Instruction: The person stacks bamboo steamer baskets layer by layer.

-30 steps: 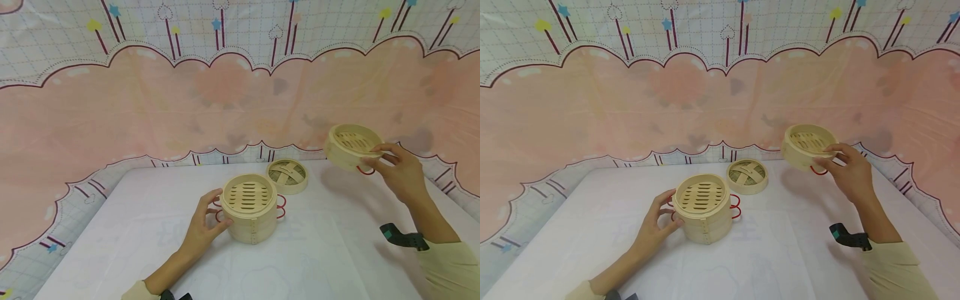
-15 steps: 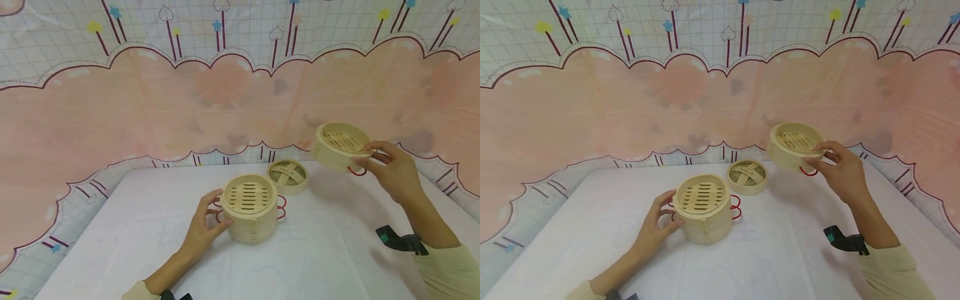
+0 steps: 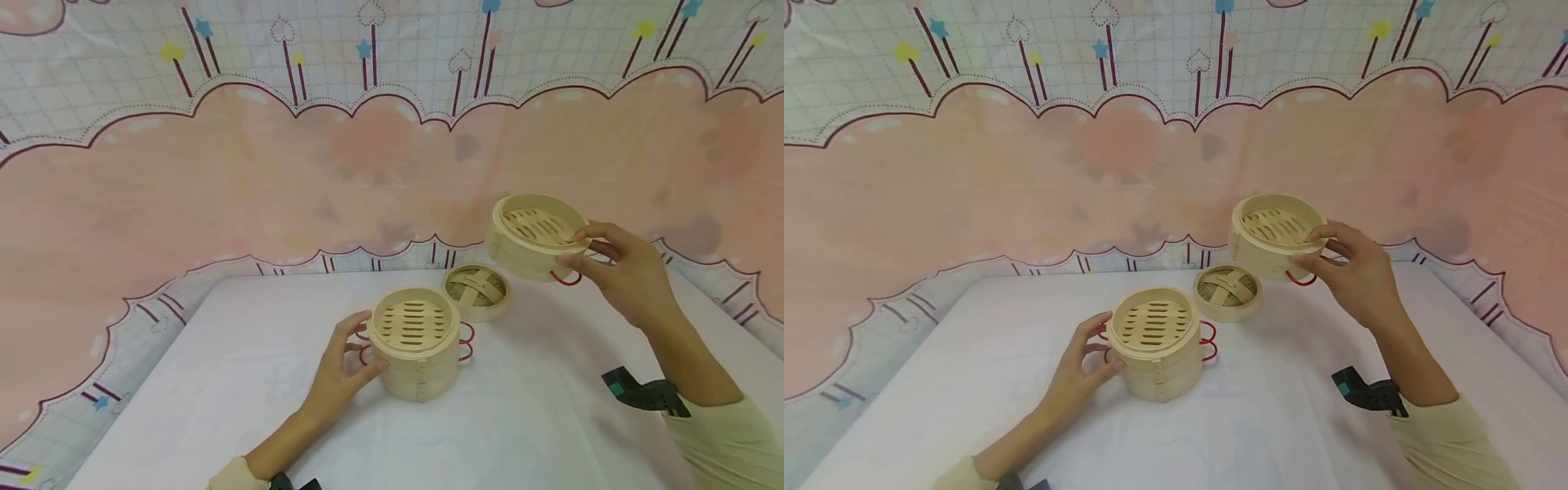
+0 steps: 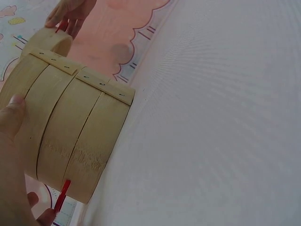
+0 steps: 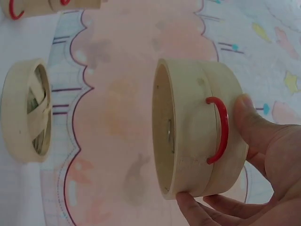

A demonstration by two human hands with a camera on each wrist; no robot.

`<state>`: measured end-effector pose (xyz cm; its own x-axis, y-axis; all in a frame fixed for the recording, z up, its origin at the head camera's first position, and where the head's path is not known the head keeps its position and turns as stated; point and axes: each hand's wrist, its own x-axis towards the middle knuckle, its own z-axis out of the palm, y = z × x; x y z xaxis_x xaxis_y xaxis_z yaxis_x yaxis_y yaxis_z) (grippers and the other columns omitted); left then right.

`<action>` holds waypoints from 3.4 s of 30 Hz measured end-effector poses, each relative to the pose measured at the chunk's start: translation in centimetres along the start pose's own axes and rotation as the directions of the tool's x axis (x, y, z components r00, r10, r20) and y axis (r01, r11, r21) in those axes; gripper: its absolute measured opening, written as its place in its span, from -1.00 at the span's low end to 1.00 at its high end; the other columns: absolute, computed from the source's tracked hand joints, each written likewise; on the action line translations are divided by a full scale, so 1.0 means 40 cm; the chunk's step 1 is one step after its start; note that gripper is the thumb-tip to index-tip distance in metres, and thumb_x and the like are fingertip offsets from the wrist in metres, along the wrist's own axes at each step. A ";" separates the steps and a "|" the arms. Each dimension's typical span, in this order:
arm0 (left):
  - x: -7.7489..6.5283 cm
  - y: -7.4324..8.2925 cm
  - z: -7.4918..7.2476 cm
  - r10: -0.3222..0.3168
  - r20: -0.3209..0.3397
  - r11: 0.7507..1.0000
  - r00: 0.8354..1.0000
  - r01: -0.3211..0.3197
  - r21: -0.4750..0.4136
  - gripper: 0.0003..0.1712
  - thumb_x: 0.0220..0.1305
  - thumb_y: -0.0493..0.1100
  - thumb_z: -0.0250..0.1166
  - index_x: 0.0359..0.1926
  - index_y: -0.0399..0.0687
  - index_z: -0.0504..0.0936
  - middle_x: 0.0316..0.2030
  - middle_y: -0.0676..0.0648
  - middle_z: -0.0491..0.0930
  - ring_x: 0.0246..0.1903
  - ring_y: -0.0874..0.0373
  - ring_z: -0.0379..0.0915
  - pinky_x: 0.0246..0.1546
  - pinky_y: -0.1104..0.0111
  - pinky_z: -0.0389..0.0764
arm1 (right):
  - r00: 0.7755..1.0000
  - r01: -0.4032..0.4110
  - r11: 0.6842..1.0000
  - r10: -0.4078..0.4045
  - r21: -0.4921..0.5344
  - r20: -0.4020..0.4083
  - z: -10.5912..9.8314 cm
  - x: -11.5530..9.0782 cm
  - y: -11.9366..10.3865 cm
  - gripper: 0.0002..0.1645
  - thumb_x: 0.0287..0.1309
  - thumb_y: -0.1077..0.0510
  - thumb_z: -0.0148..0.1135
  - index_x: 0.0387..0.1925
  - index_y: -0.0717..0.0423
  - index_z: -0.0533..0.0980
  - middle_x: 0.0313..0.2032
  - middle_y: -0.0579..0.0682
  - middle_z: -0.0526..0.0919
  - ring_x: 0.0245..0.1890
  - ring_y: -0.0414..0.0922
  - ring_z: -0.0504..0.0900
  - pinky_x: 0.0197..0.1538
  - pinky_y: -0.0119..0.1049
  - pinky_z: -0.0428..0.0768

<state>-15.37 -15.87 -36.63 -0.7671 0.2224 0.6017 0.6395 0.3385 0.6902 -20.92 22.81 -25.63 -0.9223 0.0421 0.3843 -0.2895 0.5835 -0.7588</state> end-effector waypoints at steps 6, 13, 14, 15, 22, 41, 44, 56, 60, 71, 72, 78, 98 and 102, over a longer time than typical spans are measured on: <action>0.000 0.011 -0.001 -0.024 0.014 1.000 1.000 0.024 0.000 -0.18 0.00 -0.43 0.40 0.29 -0.35 0.24 0.15 -0.25 0.35 0.04 0.08 0.29 -0.11 0.00 0.47 | 0.999 0.022 0.998 -0.023 0.053 0.025 0.026 0.002 -0.032 -0.55 0.07 0.05 0.41 -0.06 0.17 0.49 0.22 0.03 0.39 0.17 0.15 0.45 -0.24 -0.63 0.49; -0.001 0.010 -0.002 -0.006 0.007 1.000 1.000 0.006 0.004 -0.19 0.00 -0.43 0.39 0.29 -0.35 0.24 0.12 -0.25 0.36 0.02 0.08 0.30 -0.12 0.01 0.47 | 0.994 0.068 0.990 -0.078 0.127 0.075 0.058 0.009 -0.060 -0.60 0.06 0.12 0.42 -0.11 0.19 0.51 0.18 0.02 0.44 0.16 0.16 0.45 -0.24 -0.54 0.53; -0.002 0.009 -0.001 -0.003 0.008 1.000 1.000 0.003 0.005 -0.19 0.00 -0.43 0.39 0.29 -0.35 0.24 0.12 -0.25 0.36 0.02 0.08 0.30 -0.12 0.01 0.48 | 0.994 0.069 0.989 -0.079 0.130 0.079 0.062 0.007 -0.062 -0.60 0.06 0.11 0.42 -0.11 0.18 0.51 0.17 0.01 0.44 0.16 0.15 0.46 -0.24 -0.53 0.53; -0.003 0.009 -0.001 -0.004 0.008 1.000 1.000 0.004 0.003 -0.19 0.01 -0.43 0.40 0.29 -0.34 0.24 0.12 -0.25 0.36 0.02 0.09 0.30 -0.12 0.01 0.47 | 0.993 0.070 0.989 -0.081 0.127 0.082 0.066 0.006 -0.065 -0.60 0.05 0.10 0.43 -0.11 0.17 0.51 0.17 0.01 0.45 0.16 0.14 0.46 -0.24 -0.53 0.53; -0.007 0.010 -0.003 -0.011 -0.009 1.000 1.000 0.011 0.001 -0.18 -0.01 -0.43 0.41 0.29 -0.34 0.25 0.13 -0.26 0.37 0.02 0.09 0.30 -0.12 0.00 0.48 | 0.989 0.075 0.989 -0.089 0.125 0.115 0.099 -0.013 -0.078 -0.60 0.06 0.03 0.42 -0.12 0.11 0.52 0.20 0.00 0.44 0.16 0.12 0.46 -0.22 -0.51 0.54; -0.017 0.005 -0.012 -0.028 0.001 0.999 1.000 0.028 -0.024 -0.18 -0.01 -0.43 0.41 0.29 -0.34 0.25 0.14 -0.25 0.36 0.03 0.09 0.31 -0.09 0.01 0.46 | 0.960 0.115 0.963 -0.171 0.244 0.222 0.185 -0.066 -0.101 -0.65 0.04 0.09 0.44 -0.18 0.09 0.51 0.33 0.03 0.30 0.27 -0.02 0.36 0.01 -0.31 0.53; -0.017 0.008 -0.011 -0.036 0.003 0.999 0.999 0.036 -0.023 -0.18 0.00 -0.43 0.41 0.29 -0.34 0.25 0.12 -0.25 0.37 0.03 0.10 0.31 -0.09 0.01 0.46 | 0.959 0.103 0.966 -0.160 0.236 0.234 0.196 -0.069 -0.103 -0.65 0.01 0.08 0.45 -0.19 0.06 0.52 0.33 0.02 0.31 0.30 -0.05 0.30 0.03 -0.25 0.53; -0.006 0.016 -0.009 -0.047 0.006 0.999 0.999 0.047 -0.012 -0.18 0.00 -0.43 0.40 0.30 -0.33 0.24 0.13 -0.27 0.37 0.03 0.04 0.32 -0.10 -0.01 0.46 | 0.945 0.097 0.939 -0.191 0.331 0.266 0.232 -0.071 -0.109 -0.64 -0.05 0.20 0.48 -0.20 0.11 0.53 0.24 0.04 0.40 0.16 0.02 0.46 -0.03 -0.32 0.56; -0.003 0.020 -0.009 -0.051 0.006 0.999 0.999 0.051 -0.011 -0.18 0.00 -0.44 0.39 0.29 -0.35 0.24 0.13 -0.27 0.36 0.03 0.04 0.32 -0.11 -0.01 0.46 | 0.937 0.100 0.930 -0.208 0.352 0.281 0.237 -0.071 -0.113 -0.64 -0.05 0.22 0.48 -0.20 0.12 0.52 0.24 0.05 0.40 0.13 0.02 0.50 -0.03 -0.28 0.57; 0.001 0.016 -0.010 -0.060 0.013 0.998 0.998 0.060 -0.012 -0.17 0.02 -0.41 0.40 0.31 -0.31 0.23 0.14 -0.18 0.37 0.05 0.06 0.31 -0.09 -0.02 0.45 | 0.928 0.096 0.939 -0.204 0.329 0.313 0.254 -0.076 -0.118 -0.65 -0.05 0.19 0.49 -0.21 0.06 0.54 0.24 0.02 0.41 0.12 0.01 0.50 0.04 -0.17 0.54; 0.001 0.017 -0.009 -0.058 0.012 0.998 0.998 0.059 -0.014 -0.17 0.01 -0.41 0.40 0.31 -0.31 0.23 0.13 -0.17 0.37 0.05 0.07 0.31 -0.09 -0.02 0.45 | 0.926 0.100 0.939 -0.209 0.330 0.314 0.255 -0.077 -0.119 -0.65 -0.05 0.18 0.49 -0.21 0.05 0.54 0.23 0.01 0.42 0.11 0.00 0.50 0.04 -0.17 0.54; -0.001 0.016 -0.009 -0.040 0.008 0.999 0.999 0.040 -0.011 -0.17 0.00 -0.43 0.39 0.31 -0.32 0.23 0.12 -0.17 0.37 0.04 0.07 0.32 -0.11 -0.01 0.46 | 0.921 0.127 0.936 -0.234 0.329 0.311 0.263 -0.085 -0.122 -0.66 -0.06 0.19 0.49 -0.22 0.05 0.55 0.18 -0.02 0.45 0.10 -0.03 0.49 0.03 -0.19 0.55; -0.006 0.014 -0.022 -0.045 0.049 0.999 0.998 0.046 -0.028 -0.05 0.05 -0.42 0.39 0.42 -0.18 0.10 0.30 -0.12 0.24 0.16 0.05 0.25 -0.07 0.01 0.46 | 0.920 0.109 0.939 -0.220 0.327 0.323 0.278 -0.108 -0.139 -0.65 -0.08 0.18 0.50 -0.23 0.06 0.55 0.21 0.00 0.39 0.27 -0.03 0.31 -0.02 -0.24 0.57; -0.006 0.013 -0.021 -0.033 0.042 0.999 0.999 0.034 -0.020 -0.02 0.04 -0.42 0.39 0.43 -0.18 0.07 0.32 -0.14 0.23 0.20 0.01 0.24 -0.07 -0.04 0.44 | 0.918 0.109 0.935 -0.225 0.337 0.327 0.279 -0.110 -0.139 -0.65 -0.08 0.18 0.50 -0.23 0.05 0.55 0.23 -0.01 0.38 0.27 -0.03 0.31 -0.02 -0.25 0.58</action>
<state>-14.82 -16.51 -36.09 -0.7895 0.2496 0.5606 0.6137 0.3276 0.7184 -18.10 10.33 -28.98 -0.8652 -0.3576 0.3514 -0.4577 0.2770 -0.8449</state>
